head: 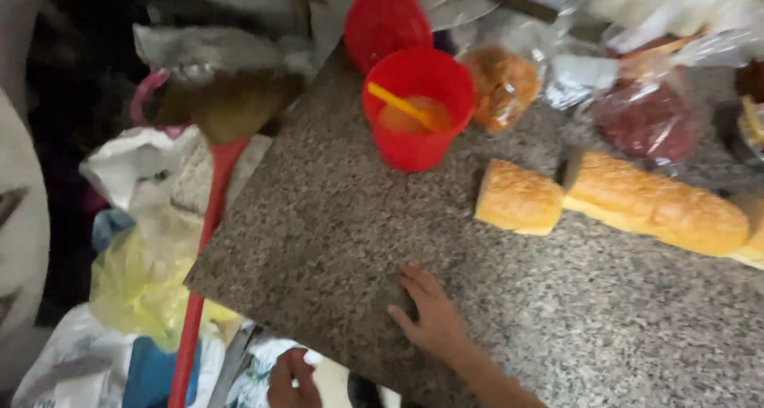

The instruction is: The person slices a loaf of bread into segments using a knife, then spreads a yellow paste onto the cut surfaces of the bread pieces with a yellow spatula. The person also briefly wipes the countertop.

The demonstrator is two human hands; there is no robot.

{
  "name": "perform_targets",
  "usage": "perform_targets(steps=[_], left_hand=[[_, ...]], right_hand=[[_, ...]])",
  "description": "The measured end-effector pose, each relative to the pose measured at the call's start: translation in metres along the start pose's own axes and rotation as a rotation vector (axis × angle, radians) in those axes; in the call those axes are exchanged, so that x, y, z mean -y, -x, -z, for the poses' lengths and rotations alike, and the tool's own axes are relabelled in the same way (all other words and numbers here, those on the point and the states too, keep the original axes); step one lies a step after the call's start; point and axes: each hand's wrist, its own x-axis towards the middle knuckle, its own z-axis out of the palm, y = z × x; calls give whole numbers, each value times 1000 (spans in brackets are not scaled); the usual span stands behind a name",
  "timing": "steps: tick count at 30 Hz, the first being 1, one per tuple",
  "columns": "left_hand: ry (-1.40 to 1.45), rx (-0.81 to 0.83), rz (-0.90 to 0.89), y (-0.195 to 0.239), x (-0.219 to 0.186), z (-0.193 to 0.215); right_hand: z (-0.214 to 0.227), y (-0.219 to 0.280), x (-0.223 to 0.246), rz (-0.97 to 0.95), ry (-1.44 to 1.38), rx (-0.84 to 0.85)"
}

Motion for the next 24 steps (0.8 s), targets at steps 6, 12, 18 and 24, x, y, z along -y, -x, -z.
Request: perform_targets(steps=[6, 12, 18, 24], left_hand=[[280, 400, -925, 52, -213, -40], [374, 939, -1089, 59, -281, -72], [232, 829, -583, -49, -162, -201], [688, 695, -9, -214, -267, -189]], right_hand=[[-70, -22, -18, -676, -1969, -78], [103, -7, 43, -736, -2168, -433], [192, -19, 86, -771, -1897, -654], [121, -30, 66, -922, -1833, -703]])
